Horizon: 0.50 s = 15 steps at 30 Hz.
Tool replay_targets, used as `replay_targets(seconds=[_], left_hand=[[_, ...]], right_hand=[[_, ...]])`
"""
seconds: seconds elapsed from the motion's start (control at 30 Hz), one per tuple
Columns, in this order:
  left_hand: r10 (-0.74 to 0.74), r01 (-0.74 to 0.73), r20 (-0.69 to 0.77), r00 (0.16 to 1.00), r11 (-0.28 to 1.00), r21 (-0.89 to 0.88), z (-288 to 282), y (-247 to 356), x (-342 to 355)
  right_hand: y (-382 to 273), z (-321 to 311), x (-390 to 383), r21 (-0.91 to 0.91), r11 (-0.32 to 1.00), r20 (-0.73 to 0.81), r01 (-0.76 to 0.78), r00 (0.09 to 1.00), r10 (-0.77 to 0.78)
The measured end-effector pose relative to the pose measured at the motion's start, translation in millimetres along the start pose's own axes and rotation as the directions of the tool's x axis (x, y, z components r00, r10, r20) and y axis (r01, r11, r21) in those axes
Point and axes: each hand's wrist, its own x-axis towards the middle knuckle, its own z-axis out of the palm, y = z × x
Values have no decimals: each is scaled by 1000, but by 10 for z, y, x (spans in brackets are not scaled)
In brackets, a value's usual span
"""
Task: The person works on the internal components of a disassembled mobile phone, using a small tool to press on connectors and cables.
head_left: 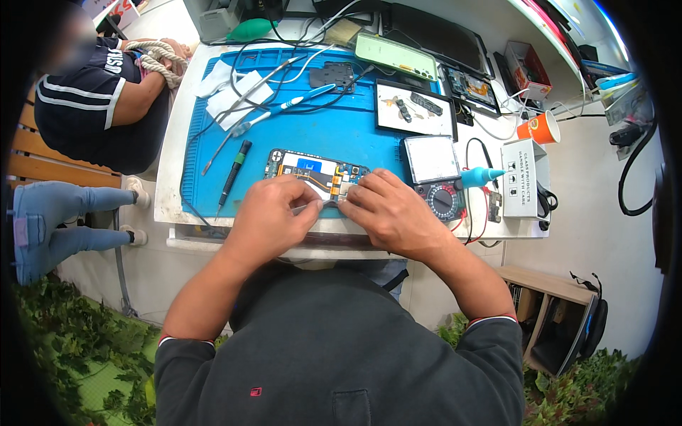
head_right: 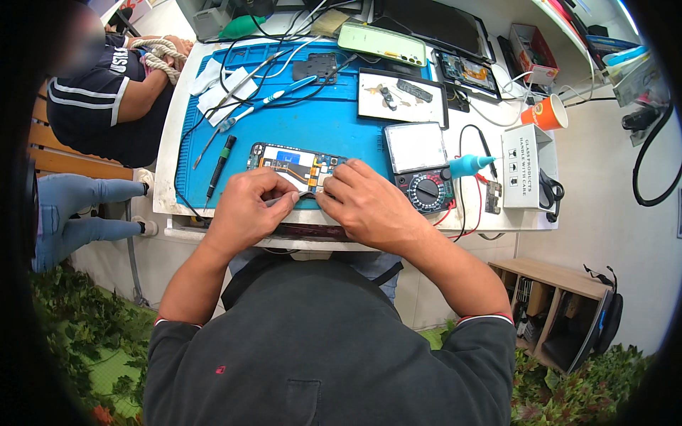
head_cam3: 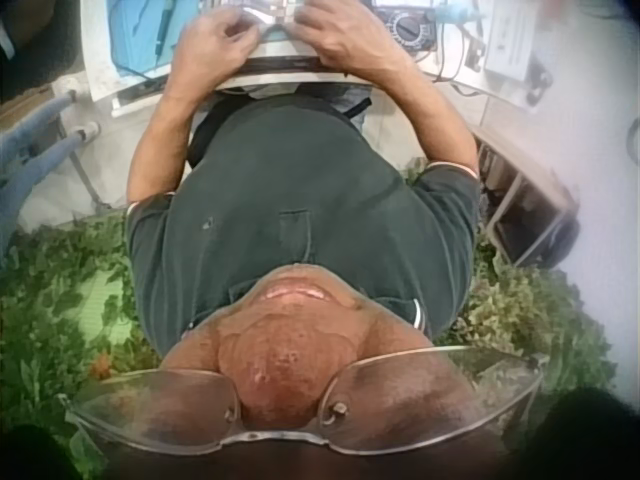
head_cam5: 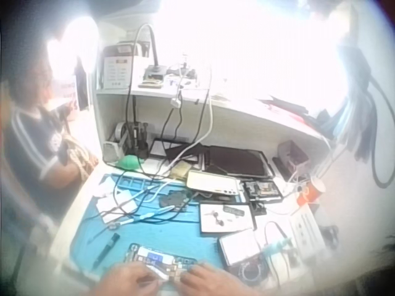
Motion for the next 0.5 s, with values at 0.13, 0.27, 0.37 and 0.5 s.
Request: replay_targets(seconds=[0.13, 0.27, 0.37, 0.5], left_hand=[[-24, 24, 12, 1000, 1000, -7, -15, 16, 17], [-10, 11, 6, 1000, 1000, -8, -3, -19, 27], [-35, 35, 26, 999, 999, 5, -11, -11, 48], [-25, 24, 28, 999, 1000, 4, -25, -6, 53]], right_hand=[[-30, -31, -3, 0, 1000, 93, -31, 995, 30], [-52, -95, 61, -50, 999, 158, -1, 987, 9], [-24, -90, 70, -75, 996, 137, 38, 990, -28], [54, -50, 10, 47, 999, 87, 6, 996, -10]])
